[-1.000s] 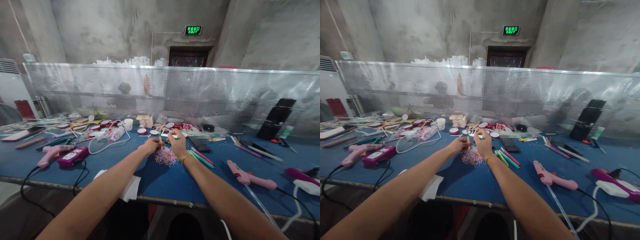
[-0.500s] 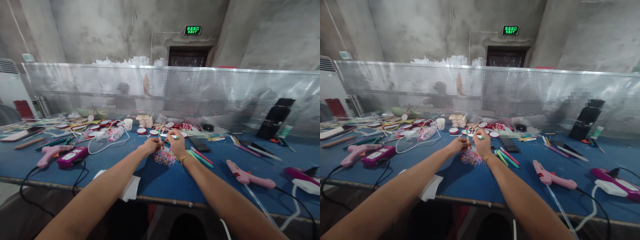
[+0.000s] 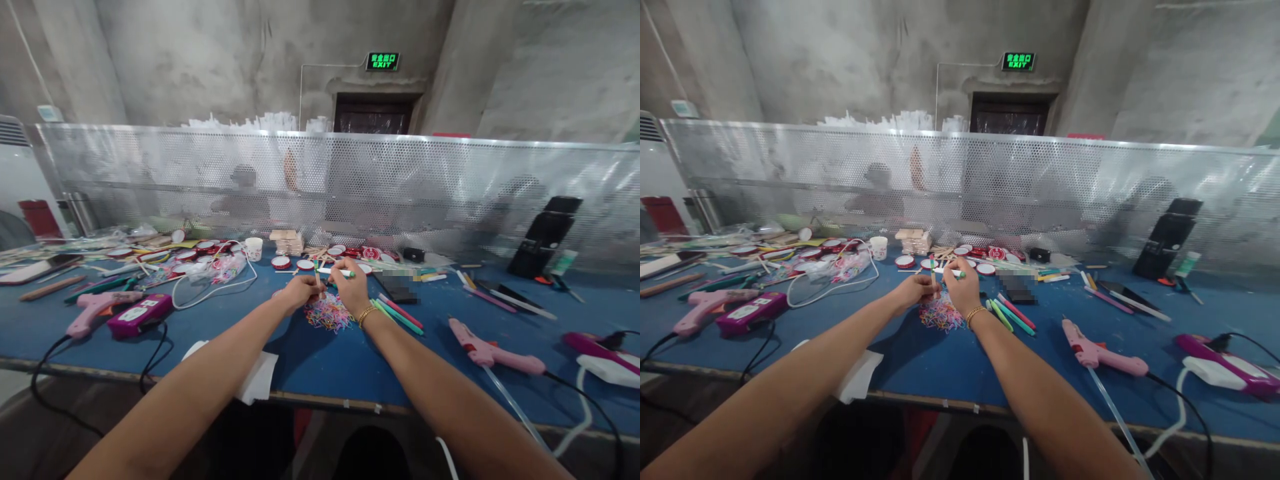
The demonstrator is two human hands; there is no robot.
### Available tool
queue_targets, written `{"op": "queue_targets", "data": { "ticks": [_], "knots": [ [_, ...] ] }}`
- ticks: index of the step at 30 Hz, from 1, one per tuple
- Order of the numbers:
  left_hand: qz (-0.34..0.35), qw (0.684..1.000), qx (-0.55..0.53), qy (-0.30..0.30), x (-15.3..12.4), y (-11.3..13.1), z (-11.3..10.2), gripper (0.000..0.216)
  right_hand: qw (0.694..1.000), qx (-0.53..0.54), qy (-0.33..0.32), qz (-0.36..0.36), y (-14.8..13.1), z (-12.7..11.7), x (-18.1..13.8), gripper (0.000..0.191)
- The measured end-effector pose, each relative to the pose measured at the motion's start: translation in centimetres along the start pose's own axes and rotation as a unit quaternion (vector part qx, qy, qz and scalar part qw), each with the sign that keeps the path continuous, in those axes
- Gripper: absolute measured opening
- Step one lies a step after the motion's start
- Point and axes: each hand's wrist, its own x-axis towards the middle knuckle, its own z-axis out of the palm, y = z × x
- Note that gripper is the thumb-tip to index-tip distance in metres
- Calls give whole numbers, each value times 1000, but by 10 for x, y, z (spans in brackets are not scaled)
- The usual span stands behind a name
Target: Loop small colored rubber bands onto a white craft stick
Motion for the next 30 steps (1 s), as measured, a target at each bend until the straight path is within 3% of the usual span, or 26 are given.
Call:
{"op": "queue_targets", "data": {
  "ticks": [30],
  "knots": [
    [-17, 1000, 5, 1, 5, 5, -1, 28, 1000, -9, 6, -17, -3, -3, 7, 10]
  ]
}}
